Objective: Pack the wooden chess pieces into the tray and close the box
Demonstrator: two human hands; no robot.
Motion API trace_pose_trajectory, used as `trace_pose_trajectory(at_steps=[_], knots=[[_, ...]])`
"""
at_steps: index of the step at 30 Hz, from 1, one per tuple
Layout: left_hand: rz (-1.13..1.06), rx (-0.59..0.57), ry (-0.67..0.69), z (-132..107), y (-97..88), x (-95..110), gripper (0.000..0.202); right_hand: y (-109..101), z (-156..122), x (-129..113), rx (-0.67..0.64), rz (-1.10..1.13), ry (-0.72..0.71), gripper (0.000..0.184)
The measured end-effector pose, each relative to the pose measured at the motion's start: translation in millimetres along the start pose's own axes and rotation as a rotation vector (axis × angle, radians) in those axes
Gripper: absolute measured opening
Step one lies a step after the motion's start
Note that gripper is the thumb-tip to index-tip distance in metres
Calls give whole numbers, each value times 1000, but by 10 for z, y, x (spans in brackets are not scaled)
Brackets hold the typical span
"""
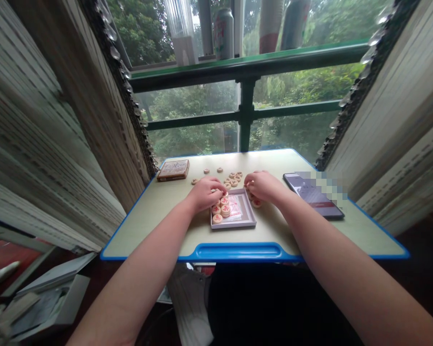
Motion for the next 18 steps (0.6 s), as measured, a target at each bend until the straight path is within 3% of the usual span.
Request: trace_pose_trajectory(at_steps=[7, 12, 18], knots=[[-25, 2, -3, 21, 14, -31, 33, -33, -19, -84, -66, -37, -115, 31], [-107, 128, 15, 22, -74, -46, 39, -36, -22, -60, -75, 22, -82, 30], [-239, 245, -117, 27, -116, -113, 26, -199, -46, -54, 155, 314, -27, 26]])
Point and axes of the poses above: each hand's wrist, its own z-axis towards the middle knuckle, its own y-axis out of the palm, x = y × z, the point moved 5 cm from there along z, towards the middle knuckle, and after that the axes turned 14 degrees about -z, right-handed, at the moved point
